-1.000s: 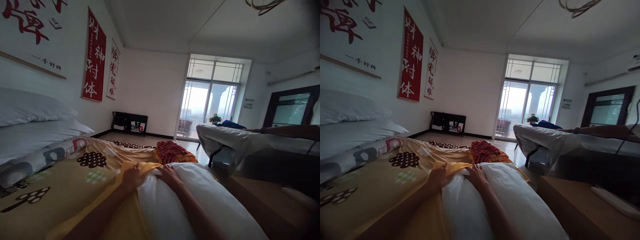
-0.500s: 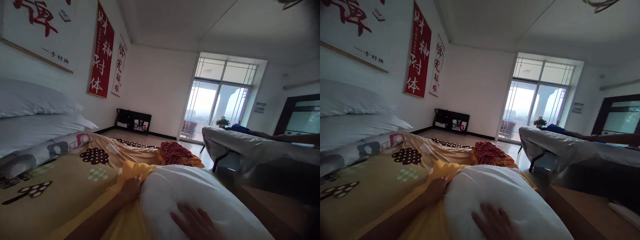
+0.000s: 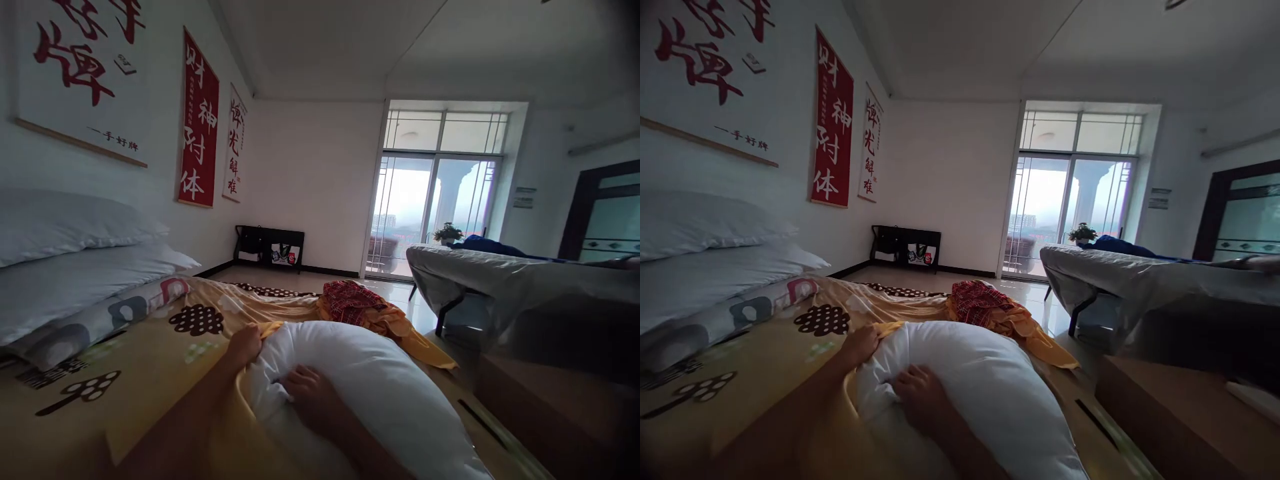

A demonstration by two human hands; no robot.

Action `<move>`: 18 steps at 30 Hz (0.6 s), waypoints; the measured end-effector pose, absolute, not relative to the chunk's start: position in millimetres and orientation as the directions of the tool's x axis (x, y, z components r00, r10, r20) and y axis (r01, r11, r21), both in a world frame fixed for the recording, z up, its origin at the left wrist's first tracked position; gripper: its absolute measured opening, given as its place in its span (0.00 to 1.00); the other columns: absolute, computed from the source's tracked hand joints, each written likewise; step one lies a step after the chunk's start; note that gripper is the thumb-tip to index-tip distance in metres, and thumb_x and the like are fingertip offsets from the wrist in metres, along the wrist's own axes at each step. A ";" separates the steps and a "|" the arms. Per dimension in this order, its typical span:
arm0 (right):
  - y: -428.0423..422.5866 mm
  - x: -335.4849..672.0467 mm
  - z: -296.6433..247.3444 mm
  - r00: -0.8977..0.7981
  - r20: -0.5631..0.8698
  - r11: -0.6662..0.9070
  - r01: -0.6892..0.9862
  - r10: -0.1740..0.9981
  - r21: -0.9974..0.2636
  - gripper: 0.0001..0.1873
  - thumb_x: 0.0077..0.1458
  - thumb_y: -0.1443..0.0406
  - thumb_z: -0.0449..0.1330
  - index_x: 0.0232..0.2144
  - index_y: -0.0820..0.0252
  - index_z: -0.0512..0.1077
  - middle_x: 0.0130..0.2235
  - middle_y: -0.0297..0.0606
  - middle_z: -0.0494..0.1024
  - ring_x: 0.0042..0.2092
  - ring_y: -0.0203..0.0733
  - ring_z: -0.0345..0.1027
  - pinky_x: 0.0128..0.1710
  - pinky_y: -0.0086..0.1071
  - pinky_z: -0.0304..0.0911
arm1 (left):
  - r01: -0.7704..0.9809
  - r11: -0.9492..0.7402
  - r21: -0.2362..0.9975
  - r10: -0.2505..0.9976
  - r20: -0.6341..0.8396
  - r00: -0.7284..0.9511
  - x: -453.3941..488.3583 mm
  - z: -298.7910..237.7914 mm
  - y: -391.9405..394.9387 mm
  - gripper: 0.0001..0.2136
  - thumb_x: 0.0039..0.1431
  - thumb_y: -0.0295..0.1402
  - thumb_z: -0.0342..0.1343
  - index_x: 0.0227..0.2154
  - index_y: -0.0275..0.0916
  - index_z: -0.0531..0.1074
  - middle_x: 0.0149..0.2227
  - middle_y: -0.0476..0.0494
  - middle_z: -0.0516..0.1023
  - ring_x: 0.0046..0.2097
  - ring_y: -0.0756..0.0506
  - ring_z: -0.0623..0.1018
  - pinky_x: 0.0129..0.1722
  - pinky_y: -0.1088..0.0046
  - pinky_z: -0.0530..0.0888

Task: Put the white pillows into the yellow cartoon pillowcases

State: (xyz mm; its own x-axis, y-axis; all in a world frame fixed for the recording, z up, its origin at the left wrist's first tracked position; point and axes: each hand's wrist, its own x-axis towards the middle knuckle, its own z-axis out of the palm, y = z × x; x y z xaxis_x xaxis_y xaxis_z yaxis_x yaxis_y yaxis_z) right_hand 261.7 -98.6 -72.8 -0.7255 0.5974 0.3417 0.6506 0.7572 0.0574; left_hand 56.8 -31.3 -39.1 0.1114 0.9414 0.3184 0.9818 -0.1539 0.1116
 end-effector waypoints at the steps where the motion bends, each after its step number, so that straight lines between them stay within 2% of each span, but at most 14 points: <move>1: -99.3 263.6 -77.1 -0.723 0.341 0.760 0.649 0.601 0.037 0.18 0.58 0.70 0.51 0.48 0.53 0.71 0.41 0.34 0.76 0.44 0.40 0.65 0.43 0.32 0.59 | 0.981 -0.165 0.101 0.933 0.340 0.122 52.5 -46.3 -39.4 0.15 0.60 0.27 0.44 0.44 0.36 0.74 0.44 0.37 0.76 0.45 0.43 0.75 0.44 0.70 0.70; 3: -105.1 273.5 -76.8 -0.706 0.362 0.756 0.655 0.608 0.008 0.22 0.56 0.69 0.53 0.53 0.52 0.68 0.43 0.35 0.76 0.45 0.41 0.64 0.45 0.34 0.59 | 0.958 -0.283 0.052 0.868 0.438 0.233 45.0 -58.4 -62.3 0.16 0.61 0.26 0.42 0.46 0.37 0.71 0.47 0.38 0.74 0.49 0.44 0.72 0.50 0.68 0.67; 5: -115.4 286.2 -68.8 -0.699 0.358 0.749 0.662 0.619 -0.003 0.27 0.52 0.68 0.56 0.56 0.51 0.65 0.44 0.36 0.75 0.45 0.43 0.63 0.47 0.36 0.60 | 0.872 -0.489 -0.022 0.754 0.492 0.435 39.3 -68.0 -89.8 0.13 0.60 0.26 0.43 0.40 0.39 0.72 0.43 0.40 0.74 0.47 0.44 0.71 0.50 0.67 0.65; 8: -135.5 298.9 -63.4 -0.666 0.354 0.714 0.701 0.657 -0.008 0.32 0.50 0.67 0.57 0.59 0.53 0.62 0.51 0.39 0.72 0.51 0.45 0.61 0.54 0.40 0.56 | 0.689 -0.719 -0.088 0.622 0.361 0.695 33.7 -79.5 -125.0 0.09 0.61 0.30 0.46 0.29 0.40 0.70 0.35 0.46 0.74 0.39 0.46 0.72 0.42 0.68 0.66; 11: -158.7 300.7 -80.4 -0.623 0.411 0.649 0.755 0.666 0.092 0.35 0.51 0.65 0.57 0.62 0.55 0.58 0.63 0.45 0.60 0.62 0.52 0.50 0.60 0.46 0.49 | 0.641 -0.758 -0.118 0.604 0.243 0.759 29.4 -88.1 -139.9 0.11 0.64 0.34 0.46 0.28 0.40 0.70 0.34 0.47 0.74 0.37 0.47 0.73 0.40 0.68 0.65; 13: -172.6 300.6 -98.4 -0.637 0.470 0.610 0.757 0.610 0.234 0.37 0.52 0.65 0.57 0.64 0.53 0.53 0.65 0.45 0.55 0.65 0.54 0.46 0.59 0.47 0.51 | 0.635 -0.762 -0.129 0.593 0.256 0.763 26.6 -91.1 -140.4 0.11 0.64 0.34 0.47 0.28 0.39 0.70 0.33 0.46 0.74 0.36 0.47 0.73 0.40 0.67 0.65; 16: -179.8 304.7 -117.5 -0.639 0.565 0.515 0.764 0.521 0.389 0.38 0.54 0.70 0.54 0.65 0.48 0.50 0.64 0.44 0.60 0.62 0.52 0.53 0.54 0.45 0.56 | 0.580 -0.802 -0.145 0.510 0.341 0.790 24.8 -90.5 -136.9 0.10 0.59 0.32 0.50 0.23 0.38 0.68 0.29 0.47 0.73 0.34 0.47 0.73 0.38 0.67 0.64; 18: -172.6 309.5 -119.8 -0.604 0.579 0.483 0.793 0.547 0.371 0.37 0.54 0.71 0.53 0.65 0.50 0.52 0.62 0.45 0.63 0.60 0.51 0.57 0.53 0.44 0.56 | 0.526 -0.831 -0.182 0.426 0.399 0.812 28.8 -87.5 -135.9 0.08 0.52 0.31 0.53 0.19 0.38 0.65 0.24 0.47 0.72 0.31 0.47 0.72 0.34 0.68 0.63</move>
State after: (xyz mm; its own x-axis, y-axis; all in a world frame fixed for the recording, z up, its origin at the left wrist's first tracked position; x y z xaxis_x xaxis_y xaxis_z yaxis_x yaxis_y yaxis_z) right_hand 309.5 -172.6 -119.8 -0.6041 0.5472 0.5794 0.7932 0.4829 0.3710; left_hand 28.8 -135.9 -87.5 0.8118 0.4262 0.3992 0.5257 -0.8310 -0.1820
